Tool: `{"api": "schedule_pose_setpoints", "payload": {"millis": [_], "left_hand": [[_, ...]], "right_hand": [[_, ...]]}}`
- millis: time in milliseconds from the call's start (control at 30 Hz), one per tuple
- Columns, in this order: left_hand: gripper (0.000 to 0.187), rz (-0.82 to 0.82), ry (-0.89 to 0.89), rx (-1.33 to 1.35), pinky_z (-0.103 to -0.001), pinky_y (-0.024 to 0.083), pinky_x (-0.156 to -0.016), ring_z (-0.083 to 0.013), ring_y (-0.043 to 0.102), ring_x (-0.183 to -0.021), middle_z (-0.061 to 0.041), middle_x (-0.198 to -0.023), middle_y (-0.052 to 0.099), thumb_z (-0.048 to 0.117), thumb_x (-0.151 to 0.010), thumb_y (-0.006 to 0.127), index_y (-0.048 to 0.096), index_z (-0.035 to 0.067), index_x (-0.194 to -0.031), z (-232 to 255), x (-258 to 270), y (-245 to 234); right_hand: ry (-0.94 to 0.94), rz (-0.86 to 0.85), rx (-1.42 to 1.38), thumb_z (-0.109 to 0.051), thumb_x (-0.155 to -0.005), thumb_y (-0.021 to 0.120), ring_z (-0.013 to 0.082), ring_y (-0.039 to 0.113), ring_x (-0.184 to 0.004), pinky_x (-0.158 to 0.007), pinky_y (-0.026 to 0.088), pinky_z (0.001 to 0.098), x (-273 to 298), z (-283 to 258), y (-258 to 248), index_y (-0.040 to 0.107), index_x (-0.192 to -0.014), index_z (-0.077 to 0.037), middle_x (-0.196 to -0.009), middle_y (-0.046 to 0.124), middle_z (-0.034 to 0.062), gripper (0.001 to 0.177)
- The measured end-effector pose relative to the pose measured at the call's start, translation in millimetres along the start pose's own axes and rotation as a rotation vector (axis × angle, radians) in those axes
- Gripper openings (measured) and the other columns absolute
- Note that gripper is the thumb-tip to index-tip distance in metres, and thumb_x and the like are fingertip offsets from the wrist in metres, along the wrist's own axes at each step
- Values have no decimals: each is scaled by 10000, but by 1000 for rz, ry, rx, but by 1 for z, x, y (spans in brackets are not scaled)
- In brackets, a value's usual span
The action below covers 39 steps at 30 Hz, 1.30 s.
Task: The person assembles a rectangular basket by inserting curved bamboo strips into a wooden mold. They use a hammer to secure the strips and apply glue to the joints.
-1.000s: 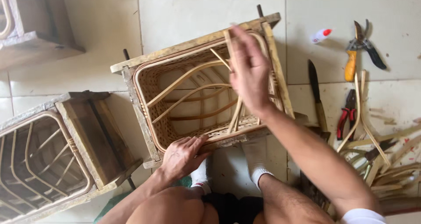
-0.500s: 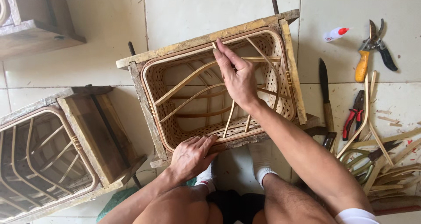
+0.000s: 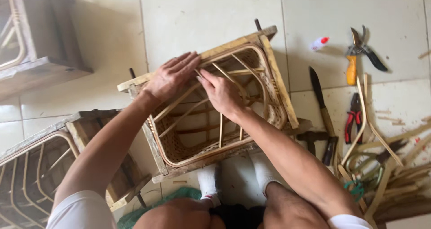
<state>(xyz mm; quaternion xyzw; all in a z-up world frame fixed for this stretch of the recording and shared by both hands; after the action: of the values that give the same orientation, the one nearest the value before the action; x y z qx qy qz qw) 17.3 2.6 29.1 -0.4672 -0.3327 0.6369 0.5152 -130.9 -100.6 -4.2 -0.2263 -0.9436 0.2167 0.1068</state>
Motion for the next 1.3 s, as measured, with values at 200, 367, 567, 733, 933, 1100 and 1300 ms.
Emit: {"api": "schedule_pose_setpoints", "payload": {"millis": [200, 367, 567, 733, 933, 1100, 1300], "left_hand": [[637, -215, 43, -324, -458, 388, -1214, -312, 459, -1467, -173, -1570, 498, 172, -922, 646, 478, 8, -1514, 17, 6, 0], [456, -89, -30, -78, -461, 410, -1246, -304, 481, -1510, -161, -1567, 542, 40, -1041, 562, 550, 34, -1498, 23, -1, -8], [360, 98, -248, -54, -409, 487, -1181, -332, 630, -1289, -238, -1303, 662, 160, -1160, 615, 557, -5, -1475, 39, 55, -4], [441, 80, -458, -48, -371, 478, -899, -230, 547, -699, -72, -678, 570, 257, -933, 749, 665, 86, -1330, 89, 165, 10], [757, -123, -260, -237, -466, 445, -1155, -182, 683, -778, -30, -780, 698, 582, -749, 663, 616, 137, -1360, 164, 207, 19], [819, -255, -493, -191, -514, 393, -1215, -175, 733, -849, -48, -840, 756, 555, -702, 806, 623, 114, -1368, 191, 187, 9], [598, -79, -414, 51, -497, 428, -1035, -212, 684, -772, -36, -835, 723, 369, -781, 813, 639, 66, -1267, 201, 153, 5]], "right_hand": [[68, -90, 23, -342, -1058, 496, 75, 352, -338, -278, 328, 253, 0, -2, -3, 635, -1371, -143, -539, 568, -14, 396], [604, -141, -454, -318, -1137, 454, 147, 443, -471, -373, 392, 273, 27, -23, -19, 396, -1459, -66, -950, 699, 96, 413], [176, 248, -234, -187, -1035, 645, 80, 662, -748, -640, 564, 196, 168, 58, -223, 717, -1225, -59, -971, 779, 44, 241], [964, -199, 662, -200, -1059, 523, 109, 441, -473, -393, 372, 294, 287, 254, -285, 723, -1005, -72, -687, 623, 27, 245], [1076, -62, 484, -239, -1016, 591, 144, 595, -503, -463, 484, 277, 340, 313, -242, 612, -1150, -138, -792, 697, 58, 169], [442, 548, 128, -55, -1021, 605, 137, 622, -703, -587, 506, 297, 289, 217, -320, 562, -1126, 7, -901, 690, 64, 129], [-34, 542, -293, 12, -1080, 507, 12, 490, -599, -461, 412, 177, 158, 37, -257, 453, -1527, -89, -843, 532, 42, 462]]}}
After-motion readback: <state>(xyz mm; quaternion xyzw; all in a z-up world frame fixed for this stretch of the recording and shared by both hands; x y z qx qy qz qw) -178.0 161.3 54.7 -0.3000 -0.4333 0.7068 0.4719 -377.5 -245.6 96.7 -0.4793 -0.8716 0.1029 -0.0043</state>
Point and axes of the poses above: each hand's wrist, its own x-axis away from the middle knuckle, its own y-axis out of the palm, z = x × y, the point moved 4 cm from there along -x, towards the middle knuckle
